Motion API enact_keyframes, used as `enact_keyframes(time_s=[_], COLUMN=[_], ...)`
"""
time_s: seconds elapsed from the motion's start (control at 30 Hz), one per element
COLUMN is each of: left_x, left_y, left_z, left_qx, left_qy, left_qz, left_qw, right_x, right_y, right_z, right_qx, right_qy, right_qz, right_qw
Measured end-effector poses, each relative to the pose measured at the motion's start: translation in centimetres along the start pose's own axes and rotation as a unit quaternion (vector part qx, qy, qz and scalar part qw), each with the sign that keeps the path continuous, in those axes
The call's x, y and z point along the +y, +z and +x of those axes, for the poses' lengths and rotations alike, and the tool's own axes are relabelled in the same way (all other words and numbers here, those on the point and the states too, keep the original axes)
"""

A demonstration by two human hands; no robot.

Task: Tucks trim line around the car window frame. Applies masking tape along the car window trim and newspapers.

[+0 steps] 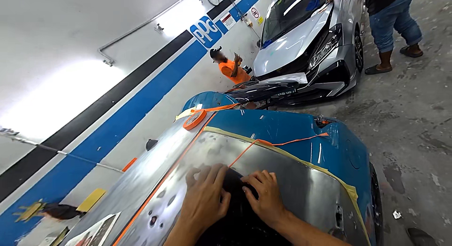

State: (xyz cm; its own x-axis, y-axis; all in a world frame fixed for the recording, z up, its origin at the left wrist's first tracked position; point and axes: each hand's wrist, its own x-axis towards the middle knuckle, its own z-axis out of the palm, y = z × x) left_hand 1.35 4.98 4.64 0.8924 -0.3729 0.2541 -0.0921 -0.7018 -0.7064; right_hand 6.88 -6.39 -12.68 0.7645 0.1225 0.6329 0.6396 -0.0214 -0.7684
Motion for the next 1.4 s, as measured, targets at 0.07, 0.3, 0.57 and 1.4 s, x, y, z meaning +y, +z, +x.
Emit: enact_keyframes(time_s=[0.07,0.3,0.57,1.4], left_x=[0.5,0.0,-0.5,1.1], left_y=[-0.4,0.6,0.4,1.3], left_z=[0.6,1.0,1.3,0.7], left_qx=[0.003,0.028,-0.001,0.019], left_qy=[-0.003,-0.013,-0.036,0.033], left_qz=[0.021,-0.062,-0.138,-0.112], left_qw=[1.0,0.998,0.99,0.993], right_x=[-0.3,-0.6,0.0,4.0], right_y=[0.2,-1.1,-1.9,-4.7], right_z=[-0.6,-0.3,0.3,-0.1], right_qx=[0.004,-0.07,-0.109,-0.05], right_qy=[0.027,0.079,0.062,-0.006], right_qz=[0.019,0.105,0.122,0.062], right_qw=[0.999,0.989,0.985,0.997])
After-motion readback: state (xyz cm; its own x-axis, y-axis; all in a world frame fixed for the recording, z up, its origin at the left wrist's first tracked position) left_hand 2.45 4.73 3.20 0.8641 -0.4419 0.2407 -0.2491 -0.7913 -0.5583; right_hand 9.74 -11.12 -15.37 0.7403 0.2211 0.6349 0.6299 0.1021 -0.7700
